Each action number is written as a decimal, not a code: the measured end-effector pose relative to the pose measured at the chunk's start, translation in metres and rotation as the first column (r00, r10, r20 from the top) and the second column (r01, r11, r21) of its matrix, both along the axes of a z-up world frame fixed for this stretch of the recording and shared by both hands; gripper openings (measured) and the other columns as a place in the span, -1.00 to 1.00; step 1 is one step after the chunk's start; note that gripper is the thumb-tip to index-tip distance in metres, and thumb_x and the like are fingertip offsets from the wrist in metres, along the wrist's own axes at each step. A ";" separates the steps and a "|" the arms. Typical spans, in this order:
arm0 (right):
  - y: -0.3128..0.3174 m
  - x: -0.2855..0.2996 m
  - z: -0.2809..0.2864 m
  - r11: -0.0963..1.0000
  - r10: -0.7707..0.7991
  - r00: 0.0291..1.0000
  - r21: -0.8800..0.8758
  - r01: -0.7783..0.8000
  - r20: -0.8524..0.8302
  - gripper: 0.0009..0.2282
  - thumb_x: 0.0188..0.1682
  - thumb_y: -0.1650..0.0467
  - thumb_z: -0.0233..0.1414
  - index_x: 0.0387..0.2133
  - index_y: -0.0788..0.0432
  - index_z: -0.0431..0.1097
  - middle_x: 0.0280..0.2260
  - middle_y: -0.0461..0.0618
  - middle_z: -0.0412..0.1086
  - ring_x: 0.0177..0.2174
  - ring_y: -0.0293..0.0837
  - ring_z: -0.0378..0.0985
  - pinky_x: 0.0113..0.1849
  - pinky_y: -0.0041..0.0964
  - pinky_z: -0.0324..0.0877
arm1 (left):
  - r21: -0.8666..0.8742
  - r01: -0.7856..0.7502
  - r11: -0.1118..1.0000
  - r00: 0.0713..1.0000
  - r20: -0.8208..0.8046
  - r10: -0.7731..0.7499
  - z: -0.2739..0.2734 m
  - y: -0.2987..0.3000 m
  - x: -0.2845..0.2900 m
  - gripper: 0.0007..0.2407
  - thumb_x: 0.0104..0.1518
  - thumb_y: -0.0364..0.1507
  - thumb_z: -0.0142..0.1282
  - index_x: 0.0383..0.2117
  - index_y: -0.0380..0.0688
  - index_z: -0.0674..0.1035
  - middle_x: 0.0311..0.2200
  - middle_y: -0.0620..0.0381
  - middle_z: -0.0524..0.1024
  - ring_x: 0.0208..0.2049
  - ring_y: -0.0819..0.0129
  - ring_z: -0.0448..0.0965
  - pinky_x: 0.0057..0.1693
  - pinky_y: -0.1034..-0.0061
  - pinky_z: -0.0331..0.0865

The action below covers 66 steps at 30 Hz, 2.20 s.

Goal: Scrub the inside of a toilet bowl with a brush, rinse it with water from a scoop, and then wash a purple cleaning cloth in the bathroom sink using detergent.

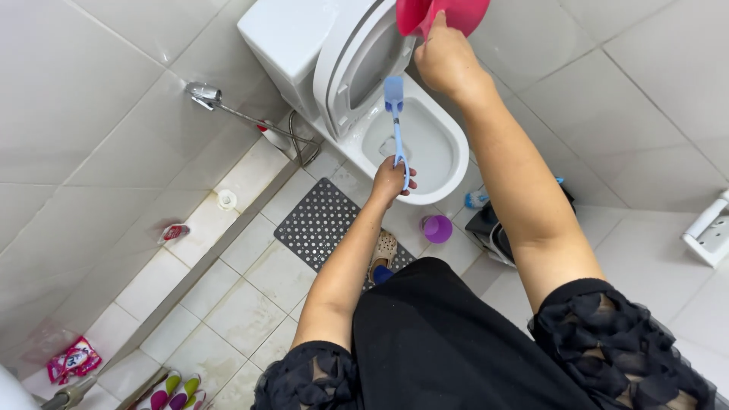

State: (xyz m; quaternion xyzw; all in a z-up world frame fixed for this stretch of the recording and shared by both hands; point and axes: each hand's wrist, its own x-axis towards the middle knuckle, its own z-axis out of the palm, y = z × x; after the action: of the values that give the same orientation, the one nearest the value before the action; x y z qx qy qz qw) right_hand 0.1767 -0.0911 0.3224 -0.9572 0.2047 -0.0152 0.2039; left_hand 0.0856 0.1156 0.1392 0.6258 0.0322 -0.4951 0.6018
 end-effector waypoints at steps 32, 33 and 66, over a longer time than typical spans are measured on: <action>-0.083 -0.044 -0.160 0.996 -0.083 0.990 0.029 0.087 -0.116 -0.40 0.03 0.45 -0.01 0.27 0.64 -0.04 -0.21 0.52 0.42 -0.15 0.35 0.50 -0.06 0.10 0.38 | 0.165 0.110 0.980 0.994 -0.022 -0.108 -0.059 -0.008 -0.004 -0.69 0.36 -0.42 -0.24 0.21 -0.17 0.33 -0.33 0.09 0.56 -0.54 0.40 0.59 -0.48 0.51 0.45; -0.084 -0.048 -0.167 0.995 -0.088 0.993 0.038 0.091 -0.083 -0.41 0.03 0.44 -0.01 0.27 0.63 -0.02 -0.22 0.51 0.42 -0.16 0.35 0.51 -0.08 0.10 0.38 | 0.177 0.086 0.981 0.996 -0.041 -0.080 -0.060 -0.005 -0.003 -0.67 0.35 -0.43 -0.24 0.23 -0.12 0.30 -0.34 0.12 0.55 -0.55 0.38 0.59 -0.47 0.50 0.44; 0.056 -0.162 -0.272 0.400 -0.719 0.631 0.569 0.718 -0.290 -0.41 0.04 0.40 -0.01 0.38 0.16 0.00 -0.56 0.03 0.44 -0.66 -0.19 0.44 -0.55 -0.25 0.43 | 0.613 0.398 0.683 0.680 0.303 -0.668 -0.197 -0.014 0.109 -0.50 0.25 -0.22 -0.06 0.37 0.42 0.21 -0.19 -0.18 0.64 -0.08 -0.13 0.64 0.19 0.14 0.42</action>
State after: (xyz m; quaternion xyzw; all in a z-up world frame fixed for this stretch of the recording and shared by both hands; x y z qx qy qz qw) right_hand 0.0152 -0.0355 0.0507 -0.6436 0.5874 -0.0317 0.4896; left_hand 0.1942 0.1013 -0.0582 0.8448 -0.1904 -0.4460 0.2259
